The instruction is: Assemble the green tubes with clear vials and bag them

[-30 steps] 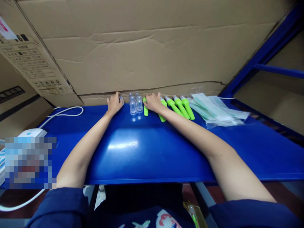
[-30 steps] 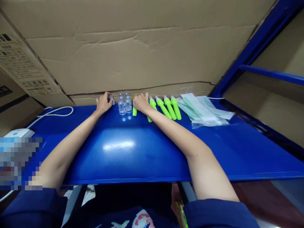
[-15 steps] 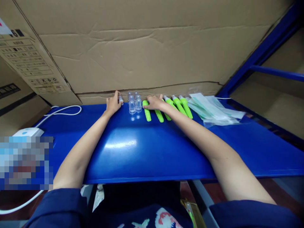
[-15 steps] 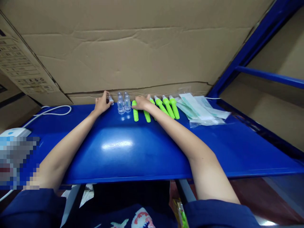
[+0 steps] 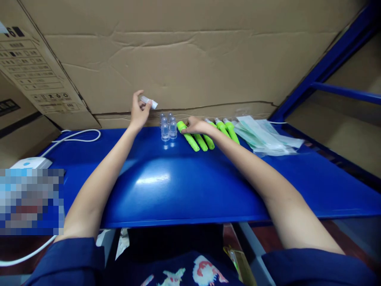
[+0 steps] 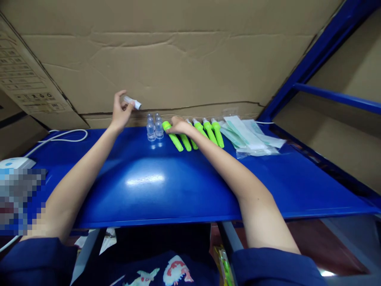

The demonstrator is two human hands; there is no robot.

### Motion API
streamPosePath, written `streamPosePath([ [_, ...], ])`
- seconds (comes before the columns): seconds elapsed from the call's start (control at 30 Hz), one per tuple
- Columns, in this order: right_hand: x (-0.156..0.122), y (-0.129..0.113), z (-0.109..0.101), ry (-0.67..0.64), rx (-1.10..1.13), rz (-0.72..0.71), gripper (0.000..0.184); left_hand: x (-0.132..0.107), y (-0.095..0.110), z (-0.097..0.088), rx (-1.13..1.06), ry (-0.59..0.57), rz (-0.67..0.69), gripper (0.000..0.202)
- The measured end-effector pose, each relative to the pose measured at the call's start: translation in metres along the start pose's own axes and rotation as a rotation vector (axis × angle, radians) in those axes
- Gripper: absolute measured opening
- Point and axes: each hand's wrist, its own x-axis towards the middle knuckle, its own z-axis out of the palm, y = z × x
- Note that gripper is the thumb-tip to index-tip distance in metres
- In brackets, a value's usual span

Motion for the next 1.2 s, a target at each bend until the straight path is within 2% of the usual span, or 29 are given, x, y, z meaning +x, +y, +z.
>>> streamPosePath([
  [0.2,-0.004,0.009,-0.011,-0.019,0.117,-0.144,0.017,-0.004,0.039,0.0,-0.136,-0.2,0.059,0.056],
  [0.27,-0.008,0.01,-0.015,-0.009,0.169,-0.202,0.03,-0.007,0.046,0.003,-0.158,-0.223,0.065,0.053],
  [0.33,-0.013,0.009,-0.018,-0.015,0.204,-0.251,0.045,-0.009,0.049,0.007,-0.17,-0.249,0.067,0.05],
  [0.43,-0.019,0.005,-0.023,-0.046,0.244,-0.303,0.052,-0.01,0.049,0.01,-0.17,-0.297,0.064,0.049],
  [0.67,-0.028,-0.001,-0.028,-0.064,0.336,-0.31,0.046,-0.011,0.05,0.008,-0.118,-0.39,0.094,0.05],
  [0.97,-0.024,-0.001,-0.024,-0.074,0.3,-0.38,0.045,-0.019,0.069,0.005,-0.146,-0.52,0.102,0.047],
  [1.2,-0.023,-0.001,-0.024,-0.09,0.3,-0.387,0.045,-0.019,0.072,0.001,-0.151,-0.592,0.109,0.046],
])
